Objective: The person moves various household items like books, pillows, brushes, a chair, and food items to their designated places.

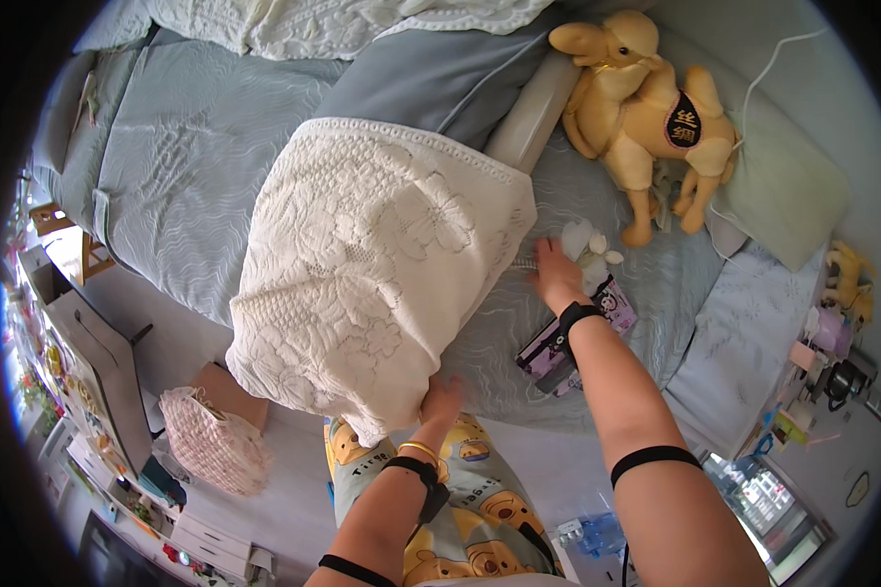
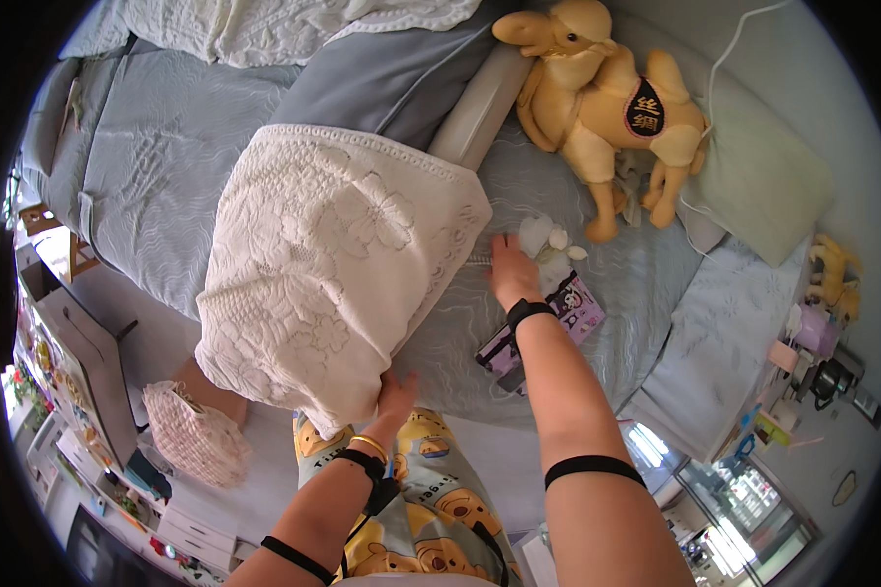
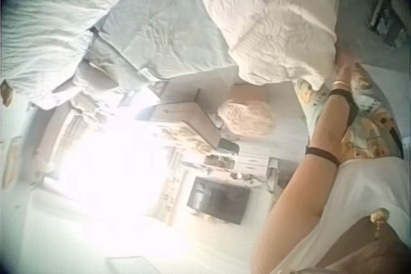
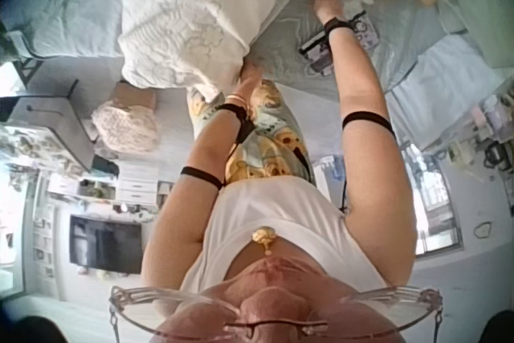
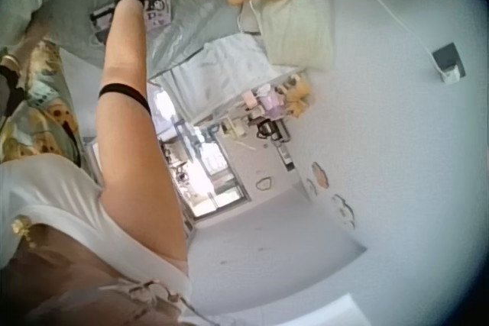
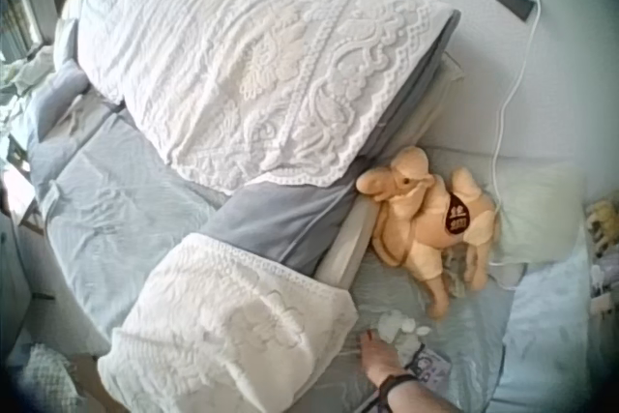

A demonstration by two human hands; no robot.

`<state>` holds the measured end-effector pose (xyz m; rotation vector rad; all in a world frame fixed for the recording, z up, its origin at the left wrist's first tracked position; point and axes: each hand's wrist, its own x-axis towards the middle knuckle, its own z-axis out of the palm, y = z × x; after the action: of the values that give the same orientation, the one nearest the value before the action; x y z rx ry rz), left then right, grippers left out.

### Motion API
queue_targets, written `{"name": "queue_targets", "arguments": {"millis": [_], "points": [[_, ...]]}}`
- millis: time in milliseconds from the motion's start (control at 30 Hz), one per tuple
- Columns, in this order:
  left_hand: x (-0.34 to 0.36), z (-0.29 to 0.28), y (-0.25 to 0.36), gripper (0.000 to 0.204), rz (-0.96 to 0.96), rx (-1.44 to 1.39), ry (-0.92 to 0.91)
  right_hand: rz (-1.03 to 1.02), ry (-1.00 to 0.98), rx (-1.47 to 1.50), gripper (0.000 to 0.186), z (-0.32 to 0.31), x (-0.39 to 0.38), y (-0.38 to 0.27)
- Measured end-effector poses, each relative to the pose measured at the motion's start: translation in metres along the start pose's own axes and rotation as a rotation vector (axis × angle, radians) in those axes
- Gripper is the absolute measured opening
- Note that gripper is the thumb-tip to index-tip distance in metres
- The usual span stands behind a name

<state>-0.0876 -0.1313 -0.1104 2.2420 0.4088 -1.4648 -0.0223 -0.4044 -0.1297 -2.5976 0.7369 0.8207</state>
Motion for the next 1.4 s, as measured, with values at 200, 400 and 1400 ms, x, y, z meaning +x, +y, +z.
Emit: {"name": "queue_targets", "arguments": {"millis": [200, 400, 1400], "points": [[0.014, 0.011, -0.045, 0.06, 0.285, -0.042, 0.049, 0.343, 0.226, 0.004, 0.019, -0.031, 0.017, 0.115], [0.018, 0.01, -0.049, 0.062, 0.182, -0.025, -0.025, 0.266, 0.46, -0.26, 0.029, -0.127, -0.006, 0.16], [0.045, -0.012, -0.162, 0.046, 0.78, 0.134, 0.084, 0.198, -0.447, 2.104, 0.047, 0.045, 0.065, -0.057]]}}
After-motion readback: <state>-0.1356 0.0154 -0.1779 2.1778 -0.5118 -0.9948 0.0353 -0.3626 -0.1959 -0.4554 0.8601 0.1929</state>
